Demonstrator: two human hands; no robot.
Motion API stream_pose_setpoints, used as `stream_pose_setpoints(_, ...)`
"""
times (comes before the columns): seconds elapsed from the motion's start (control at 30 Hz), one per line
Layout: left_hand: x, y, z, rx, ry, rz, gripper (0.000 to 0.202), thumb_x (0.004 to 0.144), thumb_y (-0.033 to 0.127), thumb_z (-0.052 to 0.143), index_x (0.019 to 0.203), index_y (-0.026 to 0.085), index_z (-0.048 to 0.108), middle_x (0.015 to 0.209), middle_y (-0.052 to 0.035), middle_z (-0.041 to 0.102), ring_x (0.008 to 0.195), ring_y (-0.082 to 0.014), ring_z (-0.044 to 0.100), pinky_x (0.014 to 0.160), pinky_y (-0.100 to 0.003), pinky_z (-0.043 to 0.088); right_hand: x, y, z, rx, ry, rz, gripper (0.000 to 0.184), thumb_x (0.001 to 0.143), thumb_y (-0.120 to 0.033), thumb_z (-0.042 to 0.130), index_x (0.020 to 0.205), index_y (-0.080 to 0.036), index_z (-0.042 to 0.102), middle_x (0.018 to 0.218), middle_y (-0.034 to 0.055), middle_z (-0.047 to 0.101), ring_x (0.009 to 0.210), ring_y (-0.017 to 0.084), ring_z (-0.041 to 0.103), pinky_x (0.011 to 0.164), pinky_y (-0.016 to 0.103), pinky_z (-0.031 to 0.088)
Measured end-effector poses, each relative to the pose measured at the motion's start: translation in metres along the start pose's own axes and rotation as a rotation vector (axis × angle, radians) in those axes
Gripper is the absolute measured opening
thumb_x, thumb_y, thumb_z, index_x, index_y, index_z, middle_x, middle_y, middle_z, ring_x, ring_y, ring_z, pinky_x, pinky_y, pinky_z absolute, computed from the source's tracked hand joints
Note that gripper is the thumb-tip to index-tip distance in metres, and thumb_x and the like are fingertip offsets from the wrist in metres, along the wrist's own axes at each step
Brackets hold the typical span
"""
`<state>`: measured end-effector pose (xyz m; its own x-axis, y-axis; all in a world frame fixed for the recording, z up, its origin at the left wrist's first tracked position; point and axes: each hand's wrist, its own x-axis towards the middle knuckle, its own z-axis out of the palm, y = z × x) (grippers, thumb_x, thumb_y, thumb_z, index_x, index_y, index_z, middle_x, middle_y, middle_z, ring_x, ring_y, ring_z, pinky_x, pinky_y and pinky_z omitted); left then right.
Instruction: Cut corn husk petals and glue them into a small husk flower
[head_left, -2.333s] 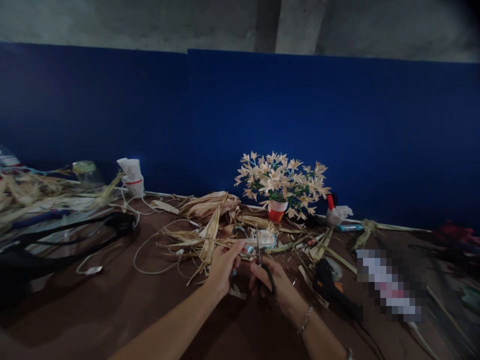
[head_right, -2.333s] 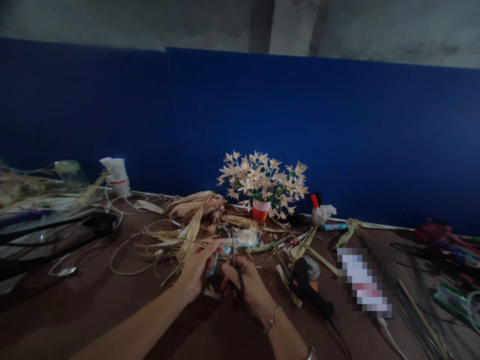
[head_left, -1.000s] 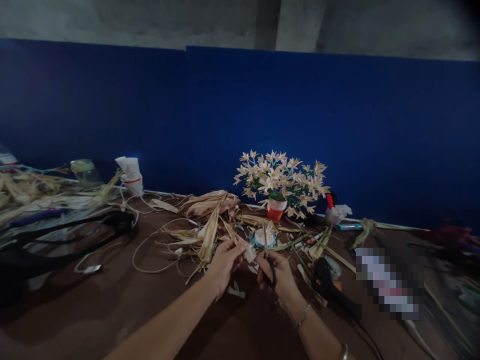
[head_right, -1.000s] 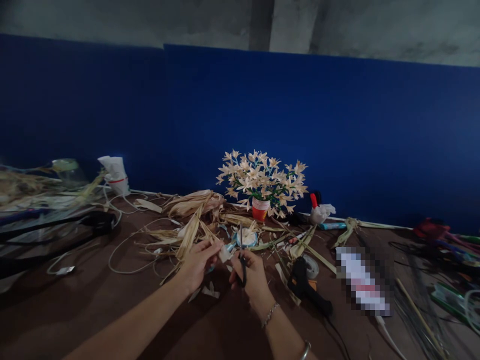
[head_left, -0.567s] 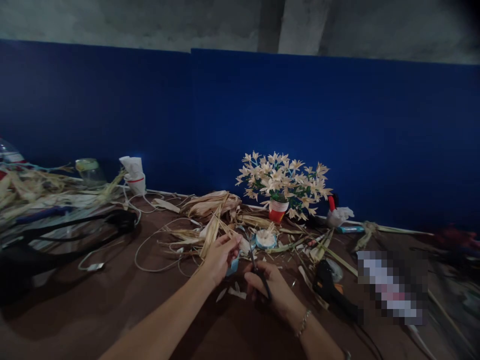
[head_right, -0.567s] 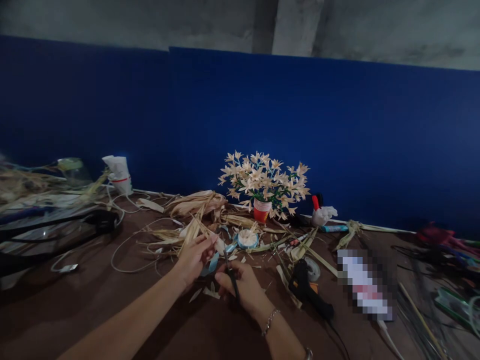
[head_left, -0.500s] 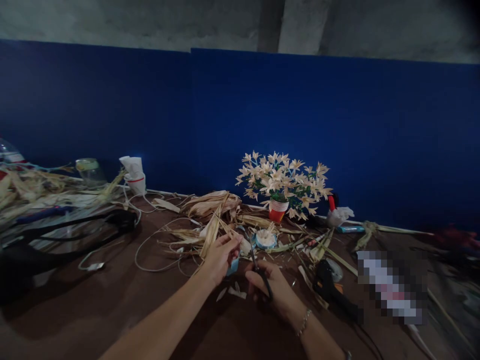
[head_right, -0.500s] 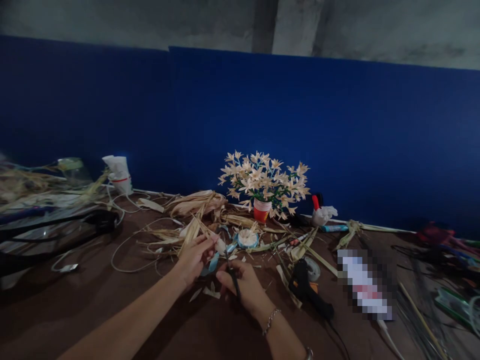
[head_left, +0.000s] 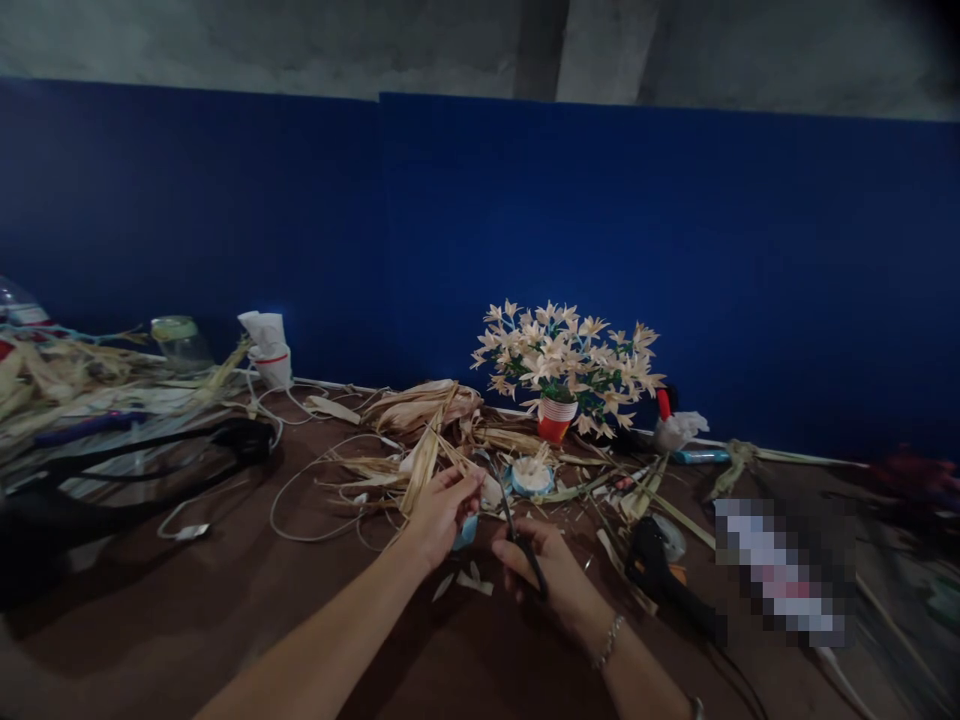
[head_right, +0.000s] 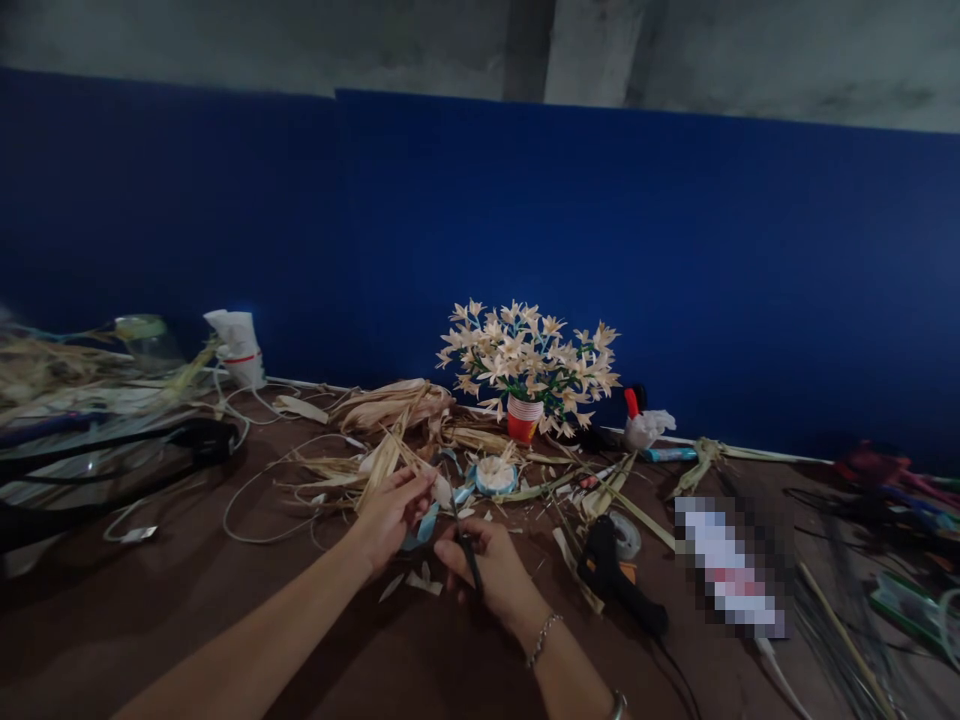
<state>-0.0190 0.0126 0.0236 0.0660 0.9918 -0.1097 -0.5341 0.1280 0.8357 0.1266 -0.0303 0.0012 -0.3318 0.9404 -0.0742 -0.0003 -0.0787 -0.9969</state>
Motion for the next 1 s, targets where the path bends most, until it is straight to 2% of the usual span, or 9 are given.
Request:
stream_pose_setpoints(0.27, 0.002, -0.001, -0.003, 0.003, -0.035, 0.005, 0.031, 0.05, 0.03, 0.079, 0.066, 0.012, 0.059, 0.053, 0.0034, 0.055, 0.041, -0.0023, 0.042, 0.039, -0.014, 0.029, 0.003, 0.004, -0.003, -0.069, 0.042, 0.018, 0.039, 0.064, -0.051, 0.063, 0.075, -0.015, 0.054, 0.042, -0.0066, 0.047, 0.034, 0.005, 0.039, 0.031, 0.014, 0.028)
stream_pose_setpoints(0.47, 0.003, 0.001, -0.005, 0.059, -0.071, 0.023, 0.03, 0.053, 0.031, 0.077, 0.068, 0.011, 0.061, 0.053, 0.003, 0.055, 0.041, -0.0027, 0.042, 0.039, -0.015, 0.027, 0.0, -0.003, -0.004, -0.108, 0.049, 0.046, 0.041, 0.06, -0.053, 0.065, 0.071, -0.015, 0.053, 0.038, -0.0078, 0.044, 0.031, 0.004, 0.034, 0.029, 0.014, 0.025)
stream_pose_setpoints(0.8, 0.006, 0.003, -0.011, 0.171, -0.099, 0.016, 0.035, 0.058, 0.036, 0.073, 0.081, 0.011, 0.066, 0.055, 0.0012, 0.055, 0.042, -0.0044, 0.044, 0.04, -0.016, 0.028, -0.002, -0.009, -0.012, -0.217, 0.023, 0.116, 0.044, 0.06, -0.054, 0.063, 0.075, -0.014, 0.054, 0.037, -0.0084, 0.044, 0.03, 0.004, 0.034, 0.029, 0.014, 0.024)
stream_pose_setpoints(1.0, 0.008, 0.007, -0.014, 0.236, -0.122, -0.005, 0.036, 0.061, 0.04, 0.07, 0.082, 0.011, 0.068, 0.058, 0.0002, 0.056, 0.042, -0.0044, 0.045, 0.041, -0.017, 0.033, -0.003, -0.011, -0.016, -0.227, -0.039, 0.121, 0.039, 0.061, -0.05, 0.064, 0.072, -0.014, 0.055, 0.035, -0.0086, 0.043, 0.029, 0.003, 0.031, 0.028, 0.014, 0.023)
